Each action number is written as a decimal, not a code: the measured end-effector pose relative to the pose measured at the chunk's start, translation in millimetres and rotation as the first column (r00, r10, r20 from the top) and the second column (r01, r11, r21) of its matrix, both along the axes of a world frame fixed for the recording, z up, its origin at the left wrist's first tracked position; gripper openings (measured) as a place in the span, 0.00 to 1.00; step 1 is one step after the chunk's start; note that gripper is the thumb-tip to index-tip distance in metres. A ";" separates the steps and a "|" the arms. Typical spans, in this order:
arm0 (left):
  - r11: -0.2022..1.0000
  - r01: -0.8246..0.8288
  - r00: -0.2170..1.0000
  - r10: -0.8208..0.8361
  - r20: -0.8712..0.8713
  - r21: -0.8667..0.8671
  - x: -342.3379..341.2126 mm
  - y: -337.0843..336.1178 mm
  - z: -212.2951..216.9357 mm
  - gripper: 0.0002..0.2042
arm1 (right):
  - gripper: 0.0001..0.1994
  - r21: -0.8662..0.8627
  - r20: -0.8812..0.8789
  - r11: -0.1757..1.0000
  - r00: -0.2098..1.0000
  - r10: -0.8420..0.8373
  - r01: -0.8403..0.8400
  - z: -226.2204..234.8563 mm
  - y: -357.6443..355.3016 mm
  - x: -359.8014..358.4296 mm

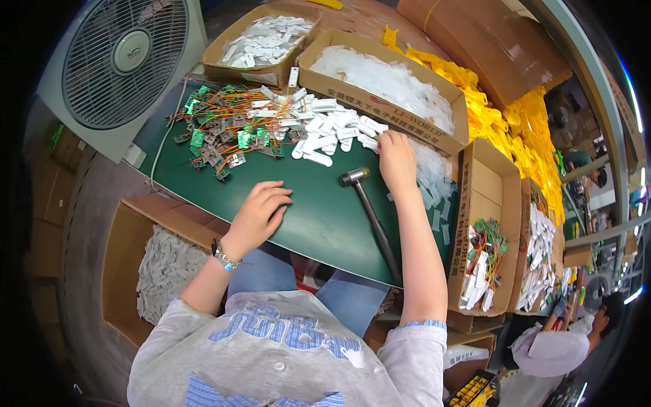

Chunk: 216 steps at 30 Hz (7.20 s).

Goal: The person assembles small electronic modules by inserting PCBs and wires into white plastic housings, then tapping them into place with a hammer.

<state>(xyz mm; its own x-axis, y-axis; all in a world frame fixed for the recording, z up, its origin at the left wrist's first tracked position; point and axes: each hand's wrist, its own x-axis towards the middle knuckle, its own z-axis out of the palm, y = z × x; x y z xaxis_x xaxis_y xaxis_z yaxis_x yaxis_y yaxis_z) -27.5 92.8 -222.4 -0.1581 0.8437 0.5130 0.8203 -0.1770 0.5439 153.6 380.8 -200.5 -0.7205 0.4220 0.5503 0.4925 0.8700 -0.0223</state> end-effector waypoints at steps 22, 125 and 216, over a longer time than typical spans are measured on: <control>0.935 -0.009 0.946 0.123 0.301 -0.354 -160.7 179.5 58.7 0.10 | 0.12 -0.175 -0.076 0.983 0.994 -0.077 0.062 15.4 -52.1 8.9; 0.974 0.222 0.911 -0.195 -0.363 0.034 45.7 5.2 11.8 0.06 | 0.19 -0.301 0.051 0.948 0.991 0.122 -0.102 -5.8 -207.2 55.5; 0.942 0.308 0.951 -0.305 0.047 -0.133 37.3 18.5 8.1 0.16 | 0.16 -0.301 -0.083 0.950 0.995 0.061 -0.084 -14.2 -200.9 52.0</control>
